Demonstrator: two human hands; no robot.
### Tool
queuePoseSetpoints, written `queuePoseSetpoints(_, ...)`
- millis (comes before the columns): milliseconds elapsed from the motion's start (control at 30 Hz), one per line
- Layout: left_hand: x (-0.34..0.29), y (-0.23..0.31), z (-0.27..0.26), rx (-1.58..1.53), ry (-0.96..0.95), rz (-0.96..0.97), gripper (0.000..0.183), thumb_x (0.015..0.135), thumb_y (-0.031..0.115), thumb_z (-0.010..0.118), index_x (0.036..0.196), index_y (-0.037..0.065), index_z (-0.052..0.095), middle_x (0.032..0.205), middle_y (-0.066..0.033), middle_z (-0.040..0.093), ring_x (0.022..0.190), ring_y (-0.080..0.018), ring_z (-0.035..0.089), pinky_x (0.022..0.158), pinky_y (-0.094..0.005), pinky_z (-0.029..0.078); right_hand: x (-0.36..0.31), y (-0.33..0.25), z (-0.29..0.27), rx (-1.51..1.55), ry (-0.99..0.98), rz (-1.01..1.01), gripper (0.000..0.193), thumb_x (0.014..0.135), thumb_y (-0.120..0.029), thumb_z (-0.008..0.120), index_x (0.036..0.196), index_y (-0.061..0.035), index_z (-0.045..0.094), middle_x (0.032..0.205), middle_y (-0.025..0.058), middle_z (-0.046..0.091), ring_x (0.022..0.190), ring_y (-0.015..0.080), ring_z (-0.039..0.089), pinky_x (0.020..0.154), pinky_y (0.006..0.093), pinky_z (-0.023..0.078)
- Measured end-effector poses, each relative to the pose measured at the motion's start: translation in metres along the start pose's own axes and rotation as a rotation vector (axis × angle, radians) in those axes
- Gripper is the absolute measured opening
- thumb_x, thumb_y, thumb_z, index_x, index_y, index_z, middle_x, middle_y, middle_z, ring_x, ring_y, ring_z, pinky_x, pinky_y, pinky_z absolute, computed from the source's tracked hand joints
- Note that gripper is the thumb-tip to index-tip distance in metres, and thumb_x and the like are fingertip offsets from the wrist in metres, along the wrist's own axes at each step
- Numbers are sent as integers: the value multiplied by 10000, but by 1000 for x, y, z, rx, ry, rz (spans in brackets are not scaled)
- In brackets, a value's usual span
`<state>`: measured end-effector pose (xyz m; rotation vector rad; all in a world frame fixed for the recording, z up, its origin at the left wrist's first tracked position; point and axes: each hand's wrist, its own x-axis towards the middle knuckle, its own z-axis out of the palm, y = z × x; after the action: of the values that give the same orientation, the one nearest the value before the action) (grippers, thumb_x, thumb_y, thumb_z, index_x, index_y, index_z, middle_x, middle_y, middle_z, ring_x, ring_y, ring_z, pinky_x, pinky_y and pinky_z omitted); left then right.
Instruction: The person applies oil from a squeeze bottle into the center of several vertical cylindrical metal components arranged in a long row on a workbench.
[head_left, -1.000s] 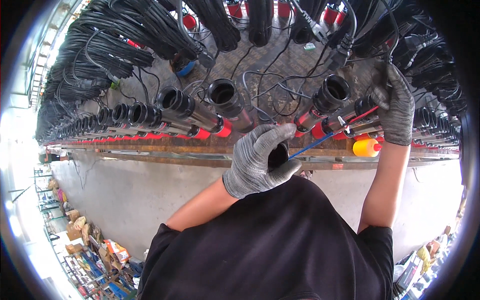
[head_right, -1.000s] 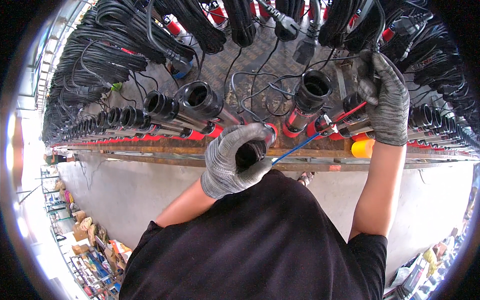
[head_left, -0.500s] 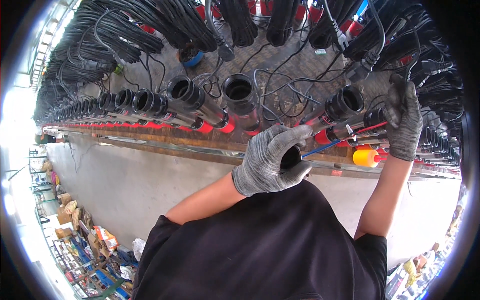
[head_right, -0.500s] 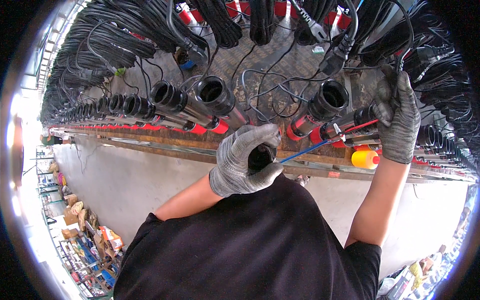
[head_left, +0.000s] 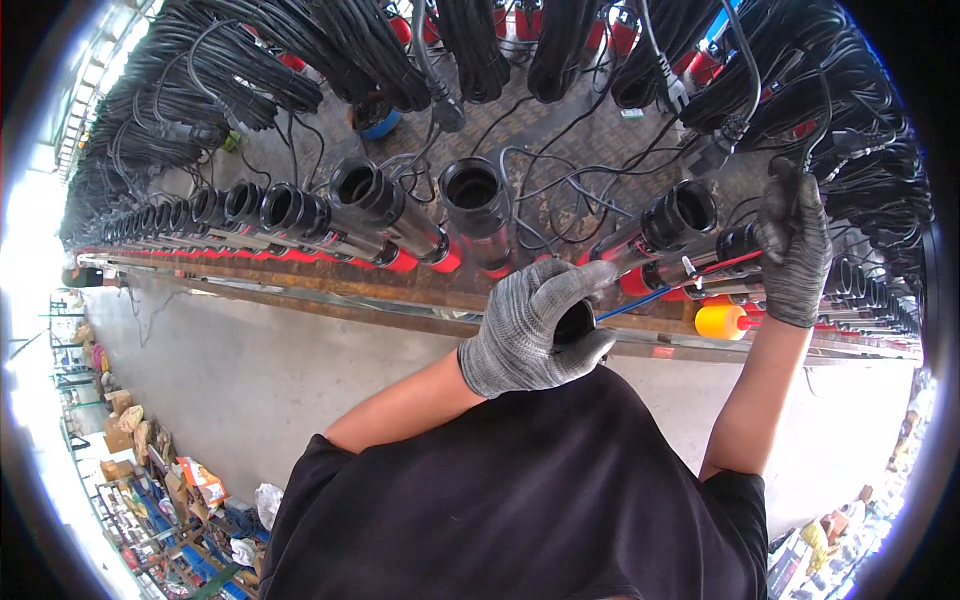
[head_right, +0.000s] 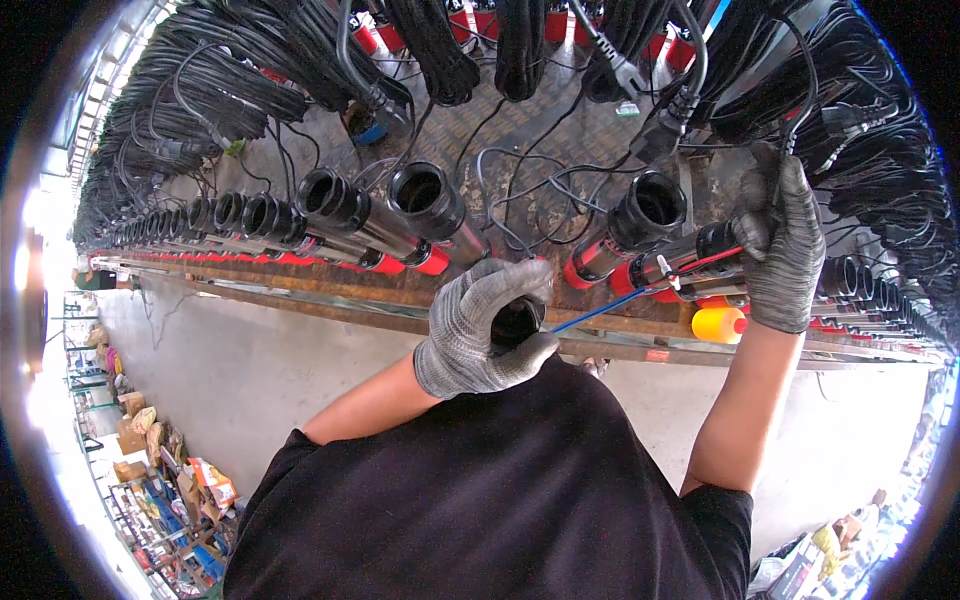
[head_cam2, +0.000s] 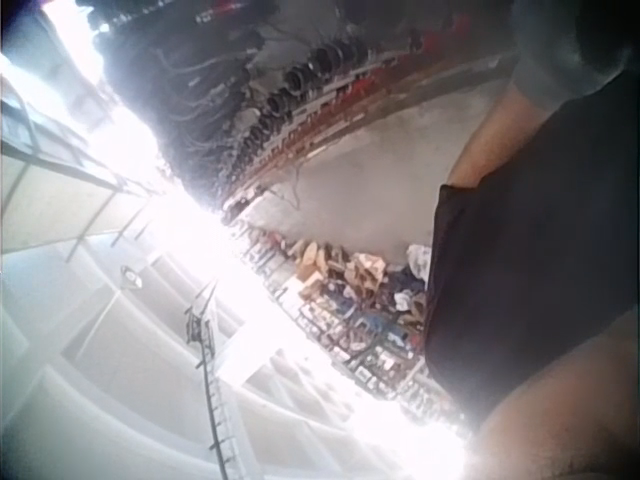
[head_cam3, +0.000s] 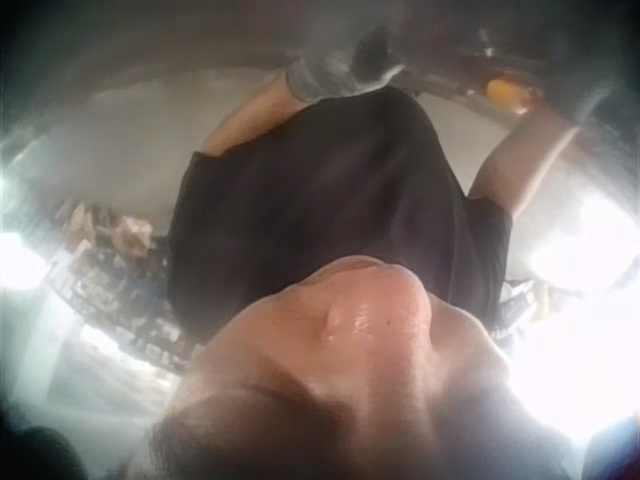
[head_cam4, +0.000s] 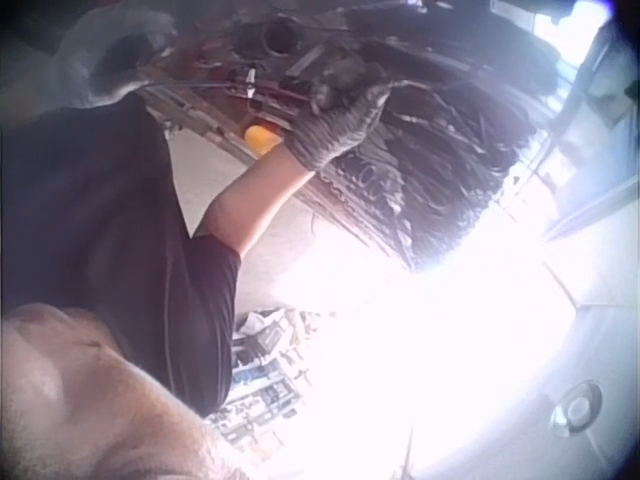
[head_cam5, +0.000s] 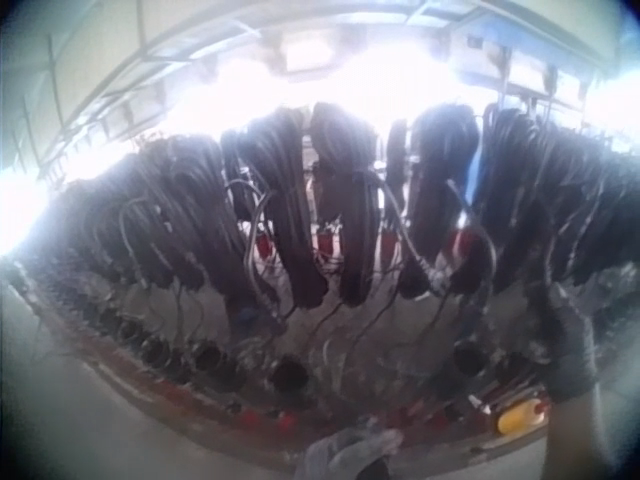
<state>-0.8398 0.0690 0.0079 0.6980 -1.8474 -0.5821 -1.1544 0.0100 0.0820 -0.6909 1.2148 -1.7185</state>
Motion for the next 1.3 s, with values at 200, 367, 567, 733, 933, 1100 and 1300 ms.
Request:
queuePoseSetpoints(200, 5, 0, 0, -2, 3, 6, 671, 808, 217, 882, 1383, 24, 593, 1028, -105, 741, 858, -279, 708, 777, -381, 578, -4, 2, 2, -22, 7, -48, 482, 1035, -441, 653, 1269, -24, 720, 974, 42, 769, 520, 43, 442, 445, 188, 272)
queuePoseSetpoints(367, 7, -1, 1, -10, -12, -19, 661, 830, 245, 871, 1388, 31, 589, 1011, -88, 742, 884, -271, 714, 802, -377, 578, -12, 0, -10, -189, -305, -187, 644, 936, -631, 697, 1193, -41, 712, 908, 19, 718, 562, 48, 501, 467, 187, 291)
queuePoseSetpoints(567, 13, -3, 5, 57, 27, -74, 621, 810, 119, 835, 1379, 33, 600, 1025, -102, 755, 916, -276, 727, 833, -388, 583, -18, -7, -2, -239, -316, -172, 535, 919, -540, 750, 1146, -56, 742, 868, -2, 694, 589, 56, 529, 507, 192, 352)
queuePoseSetpoints(733, 56, -4, 12, 295, 35, 35, 530, 853, 124, 800, 1348, 53, 622, 1032, -142, 715, 894, -358, 685, 804, -437, 556, -18, -13, -18, -65, -389, -110, 417, 950, -404, 766, 1148, -39, 730, 848, 21, 693, 564, 68, 531, 484, 185, 354)
queuePoseSetpoints(933, 87, -8, 27, 389, -5, -58, 373, 910, 75, 701, 1281, 67, 662, 1018, -131, 721, 942, -332, 696, 866, -435, 557, -39, -82, -25, -117, -226, -192, 387, 963, -377, 765, 1125, -26, 746, 774, 14, 676, 514, 62, 506, 452, 207, 336)
queuePoseSetpoints(1100, 87, -29, 37, 276, 78, -121, 367, 834, 26, 684, 1194, 93, 712, 967, -124, 724, 860, -334, 687, 819, -438, 559, -3, -147, -33, -368, -233, -285, 371, 951, -374, 781, 1116, -43, 759, 842, -37, 673, 644, 21, 519, 560, 200, 372)
queuePoseSetpoints(1300, 82, -36, 31, 35, 20, -175, 325, 866, -40, 621, 1161, 51, 722, 924, -83, 731, 850, -202, 716, 817, -329, 565, 43, -136, -10, -541, -408, -202, 420, 890, -294, 878, 1170, -17, 732, 959, 25, 744, 823, 102, 666, 746, 270, 550)
